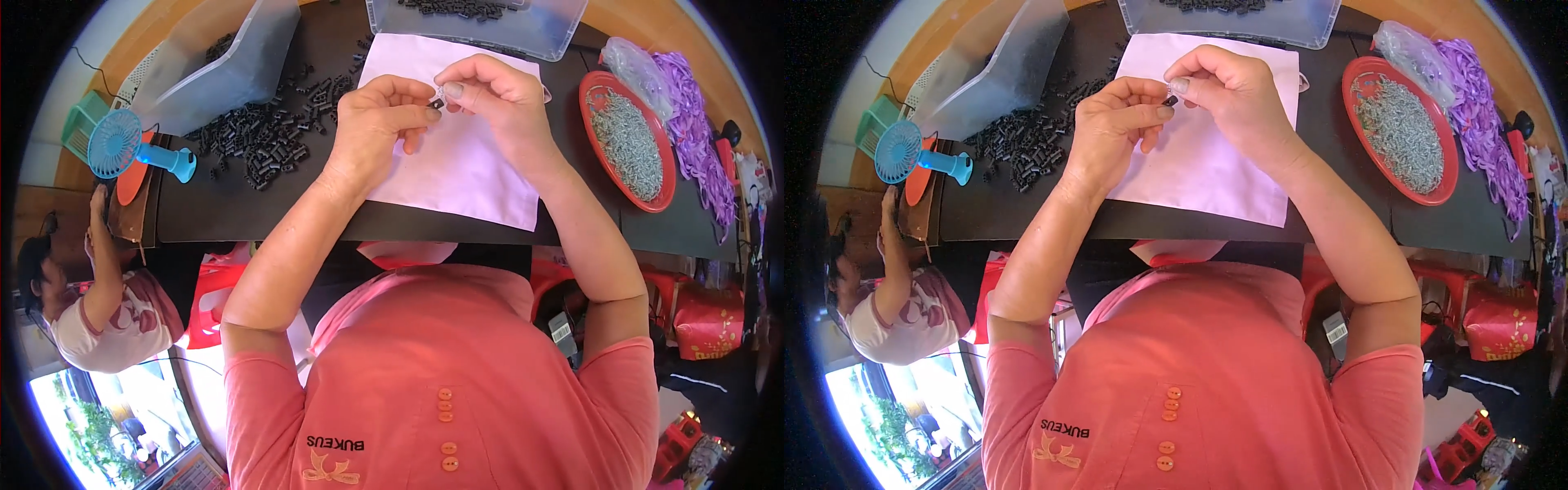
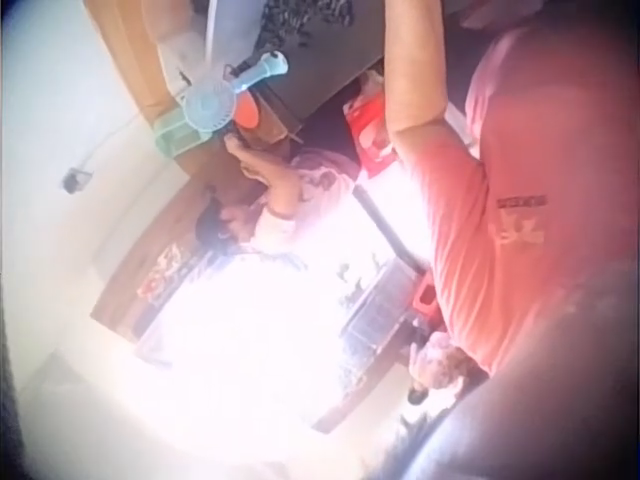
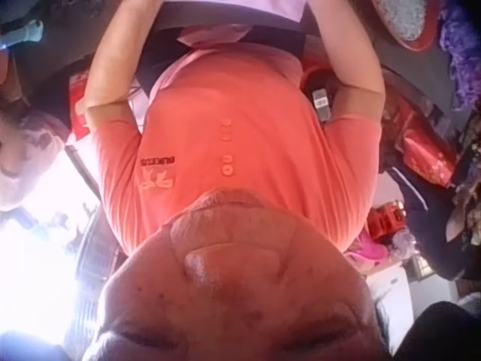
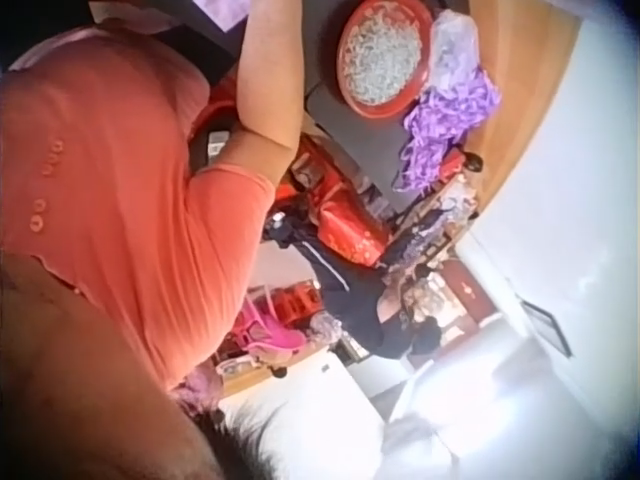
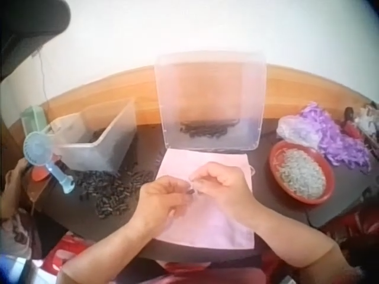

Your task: The person assembles plastic buckle components by hand by repeatedly picking up plastic pieces and inserting small metal pins into them over a cloth.

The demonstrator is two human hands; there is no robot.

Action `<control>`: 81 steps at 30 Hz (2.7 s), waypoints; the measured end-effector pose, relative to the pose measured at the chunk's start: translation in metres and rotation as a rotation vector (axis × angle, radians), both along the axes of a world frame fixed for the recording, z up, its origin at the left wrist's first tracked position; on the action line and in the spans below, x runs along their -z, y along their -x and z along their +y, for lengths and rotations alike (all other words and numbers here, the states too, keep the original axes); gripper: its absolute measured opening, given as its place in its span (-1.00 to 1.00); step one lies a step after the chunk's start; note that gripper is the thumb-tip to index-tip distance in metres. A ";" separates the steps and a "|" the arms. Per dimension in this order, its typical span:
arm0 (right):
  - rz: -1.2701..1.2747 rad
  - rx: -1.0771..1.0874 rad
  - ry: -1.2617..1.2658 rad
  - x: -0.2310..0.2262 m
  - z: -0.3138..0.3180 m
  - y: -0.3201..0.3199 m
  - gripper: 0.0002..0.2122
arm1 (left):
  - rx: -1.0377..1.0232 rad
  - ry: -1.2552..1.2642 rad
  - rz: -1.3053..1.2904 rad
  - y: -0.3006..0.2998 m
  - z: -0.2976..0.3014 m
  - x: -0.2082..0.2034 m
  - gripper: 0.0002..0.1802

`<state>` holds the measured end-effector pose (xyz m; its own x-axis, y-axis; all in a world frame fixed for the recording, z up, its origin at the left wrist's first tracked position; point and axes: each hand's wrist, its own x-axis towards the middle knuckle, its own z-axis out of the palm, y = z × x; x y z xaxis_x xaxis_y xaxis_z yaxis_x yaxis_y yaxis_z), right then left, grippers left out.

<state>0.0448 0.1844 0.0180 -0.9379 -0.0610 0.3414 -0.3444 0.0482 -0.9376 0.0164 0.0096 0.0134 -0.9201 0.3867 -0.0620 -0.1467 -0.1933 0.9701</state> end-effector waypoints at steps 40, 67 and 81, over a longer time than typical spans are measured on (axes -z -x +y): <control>-0.160 -0.084 -0.021 0.013 0.001 0.007 -0.90 | -0.221 0.404 0.909 -0.002 -0.003 0.022 -0.88; -0.114 -0.106 -0.046 0.003 0.012 0.005 -0.86 | -0.134 1.024 0.866 0.000 -0.016 0.015 -0.69; -0.155 -0.134 -0.057 0.000 0.006 0.003 -0.92 | -0.034 0.052 0.046 -0.009 -0.017 0.014 -0.79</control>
